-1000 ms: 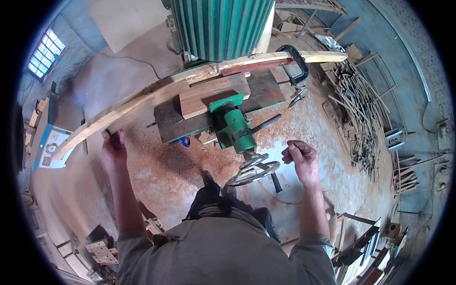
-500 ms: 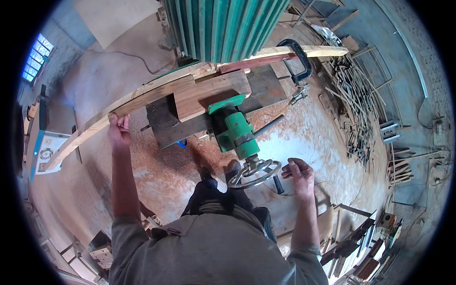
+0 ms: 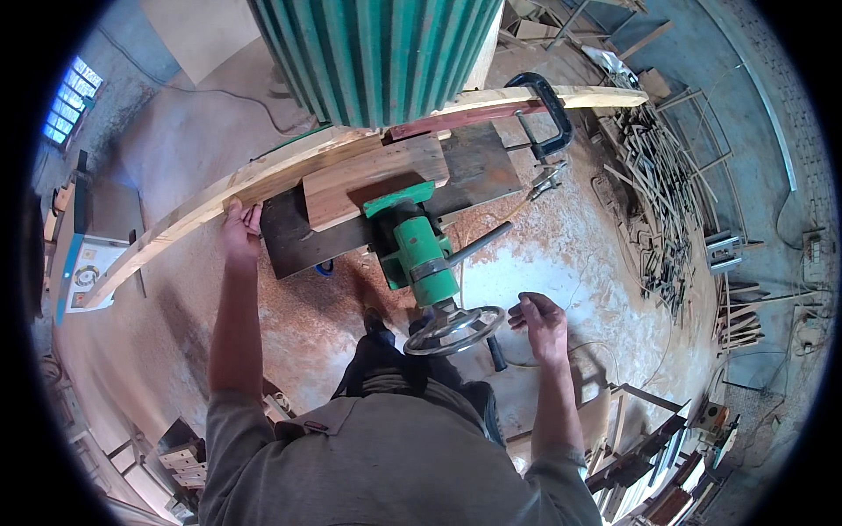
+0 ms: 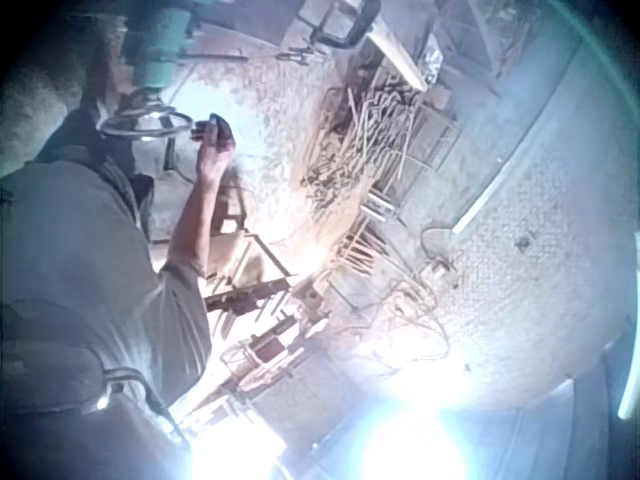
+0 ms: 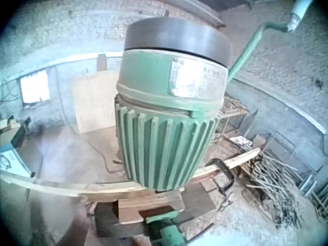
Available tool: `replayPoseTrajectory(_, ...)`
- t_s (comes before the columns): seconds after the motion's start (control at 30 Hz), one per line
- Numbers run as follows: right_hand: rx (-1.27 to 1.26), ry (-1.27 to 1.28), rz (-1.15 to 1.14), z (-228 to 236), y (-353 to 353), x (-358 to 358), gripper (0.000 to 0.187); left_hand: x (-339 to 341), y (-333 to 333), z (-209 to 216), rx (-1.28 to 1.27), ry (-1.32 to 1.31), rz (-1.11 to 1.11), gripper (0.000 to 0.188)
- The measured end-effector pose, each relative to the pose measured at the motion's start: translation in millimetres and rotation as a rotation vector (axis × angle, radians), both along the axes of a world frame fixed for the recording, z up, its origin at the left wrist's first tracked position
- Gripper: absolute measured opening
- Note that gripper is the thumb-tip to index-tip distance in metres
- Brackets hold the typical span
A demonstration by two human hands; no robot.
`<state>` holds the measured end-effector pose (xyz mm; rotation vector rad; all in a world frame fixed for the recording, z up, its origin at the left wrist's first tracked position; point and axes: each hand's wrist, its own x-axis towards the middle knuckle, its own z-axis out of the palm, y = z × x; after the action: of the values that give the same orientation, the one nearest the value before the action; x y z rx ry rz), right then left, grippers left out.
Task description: The person repeatedly positions wooden planks on a bandsaw table, secures them with a clamp, and cuts them using the machine. After each cut, the person removes the finished piece and places it on a nearby stack before retrieving another plank to repeat the process.
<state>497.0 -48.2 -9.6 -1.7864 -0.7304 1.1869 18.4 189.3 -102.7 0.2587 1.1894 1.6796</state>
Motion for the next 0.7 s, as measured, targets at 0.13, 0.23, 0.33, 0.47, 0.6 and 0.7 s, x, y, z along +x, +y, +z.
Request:
replayPoseTrajectory(0.13,-0.011,0.007,-0.007,0,6,5,0.028,11,2,1,-0.026,0.027,0.027,0.025)
replayPoseTrajectory(0.23,0.002,0.008,0.005,-3,12,6,0.027,17,2,5,-0.033,0.031,0.012,0.025)
replayPoseTrajectory(0.33,0.054,0.025,0.013,-7,23,5,0.029,29,2,12,-0.031,0.039,0.013,0.026)
replayPoseTrajectory(0.47,0.157,0.104,-0.137,-20,52,-6,0.037,28,1,7,-0.051,0.073,0.021,0.03)
replayPoseTrajectory(0.6,0.183,0.634,-0.309,-44,95,-13,0.049,32,4,6,-0.094,0.083,0.027,0.036)
replayPoseTrajectory(0.7,0.229,0.957,-0.336,-31,132,-23,0.047,31,4,6,-0.101,0.079,0.021,0.038)
